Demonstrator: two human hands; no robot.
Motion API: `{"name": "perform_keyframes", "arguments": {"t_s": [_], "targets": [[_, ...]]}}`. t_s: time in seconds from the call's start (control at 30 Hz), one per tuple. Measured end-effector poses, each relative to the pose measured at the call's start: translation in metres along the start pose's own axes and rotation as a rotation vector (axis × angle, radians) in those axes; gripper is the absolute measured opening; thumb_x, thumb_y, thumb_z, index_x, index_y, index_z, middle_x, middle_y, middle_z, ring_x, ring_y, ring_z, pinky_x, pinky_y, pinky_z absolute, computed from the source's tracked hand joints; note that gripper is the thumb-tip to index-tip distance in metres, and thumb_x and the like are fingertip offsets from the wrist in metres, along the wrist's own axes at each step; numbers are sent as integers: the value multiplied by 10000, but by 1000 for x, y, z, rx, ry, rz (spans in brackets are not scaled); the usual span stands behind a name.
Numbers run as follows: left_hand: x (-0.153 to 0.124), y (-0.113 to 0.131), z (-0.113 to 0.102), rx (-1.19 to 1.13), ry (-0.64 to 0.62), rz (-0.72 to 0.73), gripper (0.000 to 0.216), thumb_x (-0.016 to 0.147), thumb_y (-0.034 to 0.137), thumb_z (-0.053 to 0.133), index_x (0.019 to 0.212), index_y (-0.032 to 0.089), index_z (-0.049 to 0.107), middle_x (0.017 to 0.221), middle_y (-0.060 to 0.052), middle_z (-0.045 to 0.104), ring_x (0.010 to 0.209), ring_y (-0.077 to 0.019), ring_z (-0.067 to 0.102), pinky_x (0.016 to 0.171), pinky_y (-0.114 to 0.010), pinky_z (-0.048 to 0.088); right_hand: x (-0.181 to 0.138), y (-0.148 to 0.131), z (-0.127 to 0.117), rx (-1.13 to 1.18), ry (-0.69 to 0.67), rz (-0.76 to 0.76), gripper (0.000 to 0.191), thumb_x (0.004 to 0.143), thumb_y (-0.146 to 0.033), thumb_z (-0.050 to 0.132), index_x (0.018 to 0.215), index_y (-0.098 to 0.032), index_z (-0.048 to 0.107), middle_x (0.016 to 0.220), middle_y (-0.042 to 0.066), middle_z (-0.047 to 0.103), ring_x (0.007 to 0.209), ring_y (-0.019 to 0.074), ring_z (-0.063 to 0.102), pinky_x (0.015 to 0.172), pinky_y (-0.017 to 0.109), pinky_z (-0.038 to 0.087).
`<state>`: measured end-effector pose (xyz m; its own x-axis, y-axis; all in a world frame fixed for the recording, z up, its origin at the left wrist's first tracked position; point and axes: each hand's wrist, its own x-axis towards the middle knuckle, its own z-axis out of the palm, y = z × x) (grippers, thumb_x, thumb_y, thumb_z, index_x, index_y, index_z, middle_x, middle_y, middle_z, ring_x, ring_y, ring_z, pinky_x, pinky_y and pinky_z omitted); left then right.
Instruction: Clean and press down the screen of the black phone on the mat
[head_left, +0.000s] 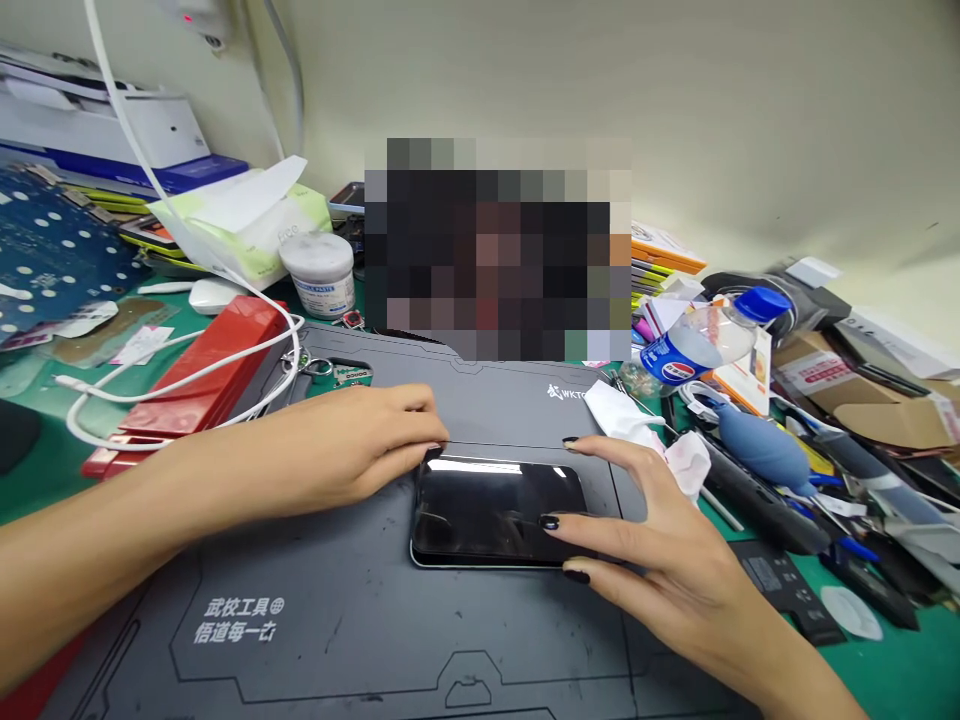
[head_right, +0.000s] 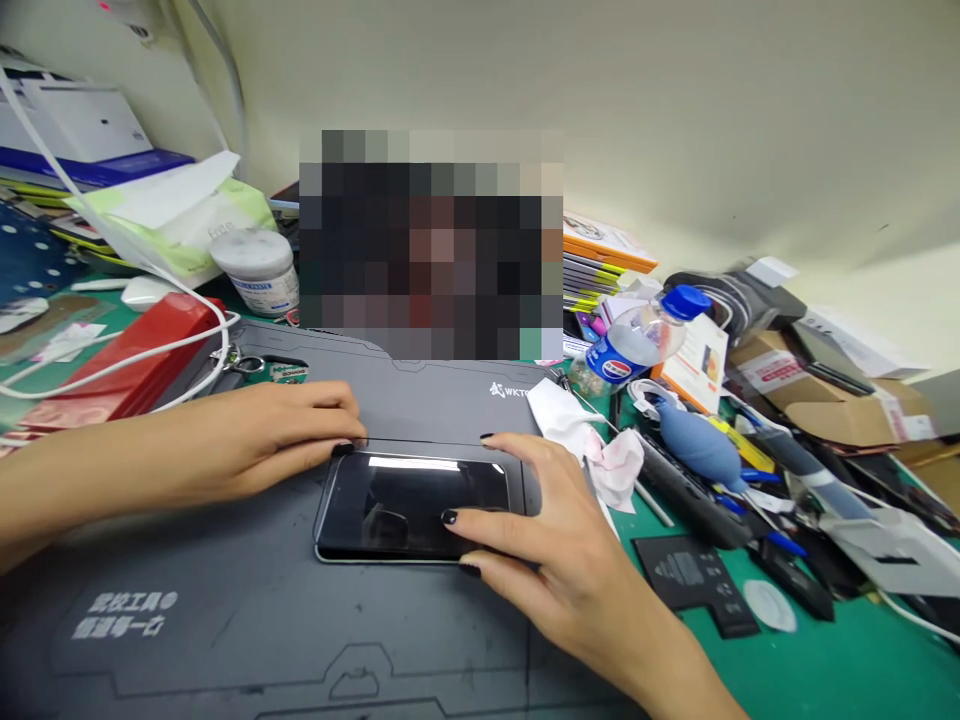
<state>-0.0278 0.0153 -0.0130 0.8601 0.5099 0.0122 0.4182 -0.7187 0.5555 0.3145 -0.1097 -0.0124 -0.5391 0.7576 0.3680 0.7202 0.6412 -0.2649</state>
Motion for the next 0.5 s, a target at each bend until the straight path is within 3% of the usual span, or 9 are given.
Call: {"name": "perform_keyframes", "arguments": {"t_s": [0.3, 0.5], "targets": [[-1, 3, -1, 6, 41, 10, 391, 1146, 290, 376, 1086, 229, 757, 1112, -51, 717, 843, -183, 722, 792, -331, 547, 0, -1, 1, 16, 15, 15, 260, 1107, -233, 700, 1274, -385, 829, 1556, 106, 610, 1403, 297, 662, 1141, 514, 600], [-2, 8, 0, 12, 107, 24, 265, 1099, 291, 486, 1024, 235, 734, 1045, -35, 720, 777, -171, 704, 733, -312, 524, 7, -7, -6, 1, 11, -3, 248, 1072, -216, 748, 1241, -369, 846, 1494, 122, 657, 1352, 301, 701, 1079, 498, 652]]}}
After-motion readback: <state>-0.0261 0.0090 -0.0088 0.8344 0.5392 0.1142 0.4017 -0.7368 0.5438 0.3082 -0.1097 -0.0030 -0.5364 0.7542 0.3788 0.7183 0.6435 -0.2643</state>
